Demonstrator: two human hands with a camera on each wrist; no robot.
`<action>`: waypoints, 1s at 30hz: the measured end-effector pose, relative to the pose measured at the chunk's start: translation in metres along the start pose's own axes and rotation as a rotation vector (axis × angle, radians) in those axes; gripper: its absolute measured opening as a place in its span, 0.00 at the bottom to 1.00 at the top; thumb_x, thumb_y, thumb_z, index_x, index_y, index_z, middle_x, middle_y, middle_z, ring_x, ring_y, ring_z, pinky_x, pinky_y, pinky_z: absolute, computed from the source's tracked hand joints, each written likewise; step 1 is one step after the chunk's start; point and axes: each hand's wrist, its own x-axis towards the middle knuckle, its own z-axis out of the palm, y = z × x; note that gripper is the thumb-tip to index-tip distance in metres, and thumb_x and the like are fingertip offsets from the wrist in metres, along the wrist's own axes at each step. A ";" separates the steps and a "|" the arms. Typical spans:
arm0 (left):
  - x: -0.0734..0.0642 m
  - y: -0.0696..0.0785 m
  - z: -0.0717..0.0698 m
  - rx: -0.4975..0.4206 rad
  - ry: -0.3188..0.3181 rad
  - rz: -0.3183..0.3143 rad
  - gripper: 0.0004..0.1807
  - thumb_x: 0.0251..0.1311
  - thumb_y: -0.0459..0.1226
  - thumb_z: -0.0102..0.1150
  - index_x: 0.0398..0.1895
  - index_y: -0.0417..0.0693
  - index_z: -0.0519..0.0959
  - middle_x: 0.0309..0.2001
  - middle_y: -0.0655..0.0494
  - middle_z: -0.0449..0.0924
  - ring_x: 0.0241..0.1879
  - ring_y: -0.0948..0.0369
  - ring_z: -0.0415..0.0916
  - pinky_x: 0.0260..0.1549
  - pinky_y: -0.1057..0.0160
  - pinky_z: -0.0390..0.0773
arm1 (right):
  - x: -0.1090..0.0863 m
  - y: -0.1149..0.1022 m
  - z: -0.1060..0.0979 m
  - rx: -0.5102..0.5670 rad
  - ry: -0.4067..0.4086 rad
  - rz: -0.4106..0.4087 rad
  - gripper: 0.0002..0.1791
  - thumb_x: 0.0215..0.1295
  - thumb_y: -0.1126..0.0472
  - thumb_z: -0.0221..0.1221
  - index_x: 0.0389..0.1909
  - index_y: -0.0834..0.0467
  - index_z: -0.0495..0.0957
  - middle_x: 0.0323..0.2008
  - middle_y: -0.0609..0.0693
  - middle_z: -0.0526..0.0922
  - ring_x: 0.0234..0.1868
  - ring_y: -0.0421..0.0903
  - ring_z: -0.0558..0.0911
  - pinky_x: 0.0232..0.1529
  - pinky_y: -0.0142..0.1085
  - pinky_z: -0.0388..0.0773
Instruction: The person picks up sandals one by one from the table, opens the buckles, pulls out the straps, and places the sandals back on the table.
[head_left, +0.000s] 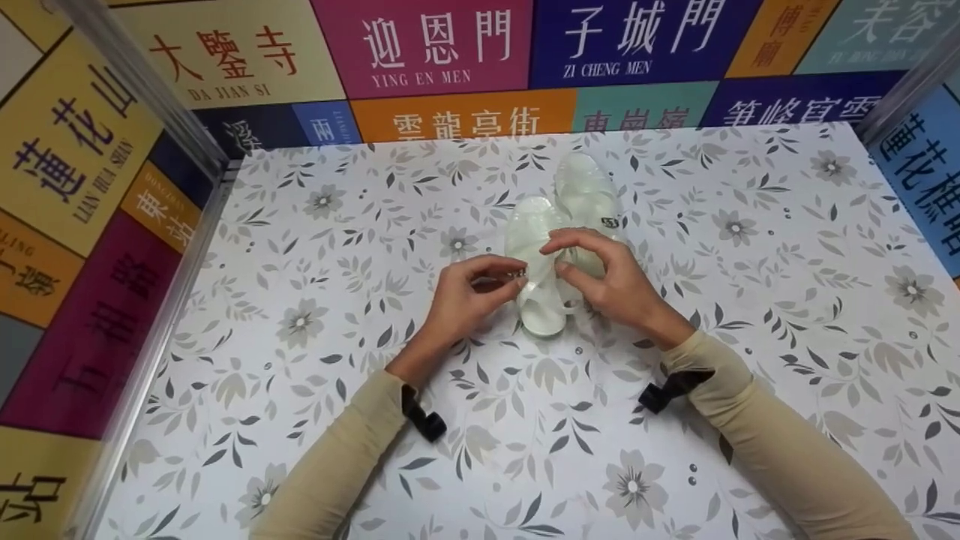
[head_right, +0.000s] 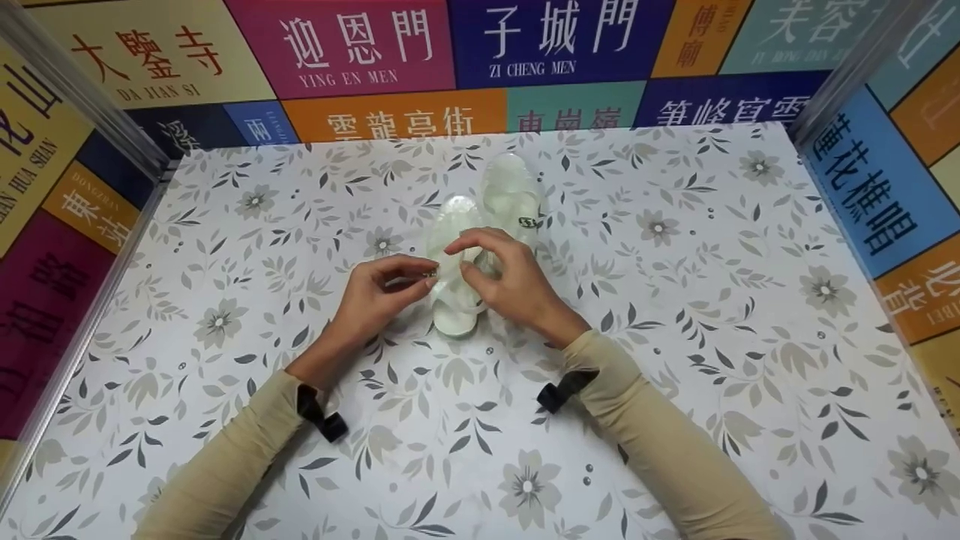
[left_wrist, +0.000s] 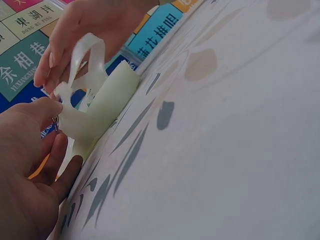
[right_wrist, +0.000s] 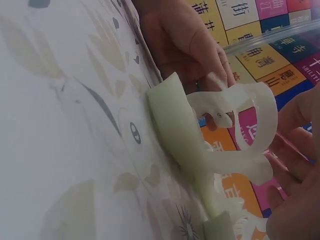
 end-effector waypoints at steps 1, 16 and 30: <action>0.000 0.000 0.000 -0.004 -0.001 0.003 0.12 0.68 0.41 0.75 0.53 0.53 0.91 0.47 0.54 0.93 0.47 0.59 0.91 0.54 0.56 0.90 | -0.001 -0.001 -0.001 -0.008 0.008 -0.012 0.15 0.75 0.68 0.63 0.57 0.52 0.87 0.60 0.51 0.88 0.72 0.48 0.79 0.80 0.42 0.68; -0.001 0.000 0.002 0.033 0.027 0.012 0.12 0.77 0.46 0.65 0.53 0.52 0.90 0.47 0.58 0.92 0.44 0.61 0.89 0.49 0.61 0.89 | -0.028 0.001 -0.007 0.073 0.100 0.107 0.24 0.74 0.75 0.60 0.69 0.69 0.73 0.59 0.67 0.83 0.59 0.64 0.85 0.58 0.32 0.87; -0.017 0.019 0.028 0.239 0.174 -0.055 0.15 0.79 0.41 0.60 0.60 0.44 0.83 0.54 0.51 0.88 0.59 0.60 0.86 0.64 0.61 0.83 | -0.035 -0.001 0.012 0.016 -0.042 0.352 0.22 0.85 0.61 0.53 0.73 0.61 0.75 0.74 0.57 0.79 0.77 0.53 0.77 0.76 0.38 0.73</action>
